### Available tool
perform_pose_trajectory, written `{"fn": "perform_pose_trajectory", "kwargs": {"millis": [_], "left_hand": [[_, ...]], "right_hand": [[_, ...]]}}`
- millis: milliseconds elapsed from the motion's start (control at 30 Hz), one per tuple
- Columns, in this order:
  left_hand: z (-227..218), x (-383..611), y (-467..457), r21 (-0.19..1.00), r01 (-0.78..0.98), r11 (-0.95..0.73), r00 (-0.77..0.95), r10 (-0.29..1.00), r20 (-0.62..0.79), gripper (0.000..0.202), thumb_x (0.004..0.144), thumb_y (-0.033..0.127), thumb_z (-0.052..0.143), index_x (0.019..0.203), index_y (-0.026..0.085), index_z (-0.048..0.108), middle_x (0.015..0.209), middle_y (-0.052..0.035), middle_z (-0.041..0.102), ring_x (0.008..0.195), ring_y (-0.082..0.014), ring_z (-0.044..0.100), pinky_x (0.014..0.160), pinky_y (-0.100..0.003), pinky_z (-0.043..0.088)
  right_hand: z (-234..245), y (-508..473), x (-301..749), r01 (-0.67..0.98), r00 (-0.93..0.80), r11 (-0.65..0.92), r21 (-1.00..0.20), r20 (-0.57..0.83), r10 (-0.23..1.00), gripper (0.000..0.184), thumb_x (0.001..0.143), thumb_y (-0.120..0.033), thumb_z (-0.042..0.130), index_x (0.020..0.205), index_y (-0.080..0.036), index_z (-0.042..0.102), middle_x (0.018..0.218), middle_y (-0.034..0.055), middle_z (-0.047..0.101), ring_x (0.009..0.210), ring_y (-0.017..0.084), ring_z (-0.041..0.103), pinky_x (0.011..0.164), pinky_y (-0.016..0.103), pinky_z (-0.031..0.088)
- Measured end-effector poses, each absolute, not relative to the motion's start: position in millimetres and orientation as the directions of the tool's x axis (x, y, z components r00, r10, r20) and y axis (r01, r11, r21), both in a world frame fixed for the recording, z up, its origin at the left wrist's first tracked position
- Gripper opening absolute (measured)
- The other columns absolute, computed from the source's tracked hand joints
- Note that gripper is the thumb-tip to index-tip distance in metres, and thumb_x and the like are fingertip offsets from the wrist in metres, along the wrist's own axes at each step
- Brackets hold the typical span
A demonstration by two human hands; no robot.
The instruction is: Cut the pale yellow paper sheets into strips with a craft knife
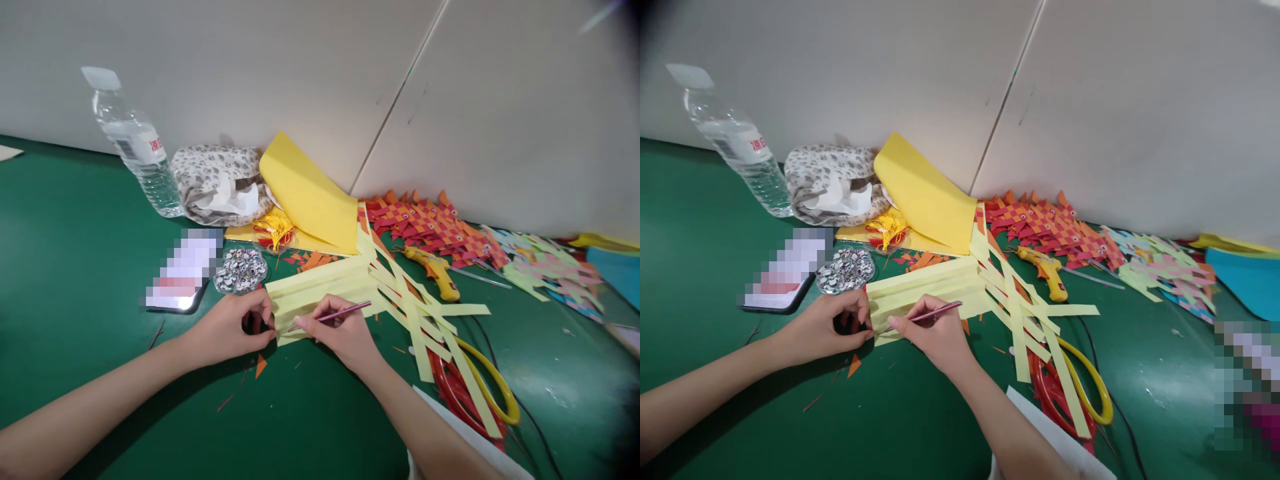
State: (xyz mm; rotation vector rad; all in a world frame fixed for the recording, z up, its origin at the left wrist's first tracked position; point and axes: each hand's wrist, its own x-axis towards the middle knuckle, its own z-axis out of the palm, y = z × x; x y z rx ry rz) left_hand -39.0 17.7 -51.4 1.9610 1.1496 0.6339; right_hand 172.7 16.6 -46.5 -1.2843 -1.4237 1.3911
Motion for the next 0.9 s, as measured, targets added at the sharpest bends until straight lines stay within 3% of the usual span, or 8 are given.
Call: {"fn": "perform_pose_trajectory", "kwargs": {"millis": [467,900], "left_hand": [[-51.9,-37.0,15.4,0.773,0.565,-0.288,0.454,0.891,0.0,0.018,0.072,0.019,0.059,0.074,0.021,0.042,0.068,0.0058,0.062,0.053,-0.0078,0.051,0.05,-0.017,0.037],[-51.4,-37.5,16.9,0.794,0.539,-0.28,0.464,0.886,-0.002,0.016,0.072,0.019,0.059,0.074,0.021,0.043,0.065,0.0061,0.059,0.05,-0.007,0.049,0.047,-0.017,0.035]], "right_hand": [[-47.0,17.1,175.4,0.146,-0.117,-0.022,-0.989,-0.04,0.992,0.032,0.068,-0.034,0.075,0.055,-0.02,0.05,0.049,-0.004,0.051,0.045,0.01,0.044,0.046,0.024,0.032],[-44.3,15.6,173.5,0.151,-0.128,-0.041,-0.988,-0.061,0.99,0.03,0.068,-0.033,0.074,0.056,-0.02,0.05,0.049,-0.0034,0.053,0.046,0.011,0.045,0.047,0.025,0.034]]}}
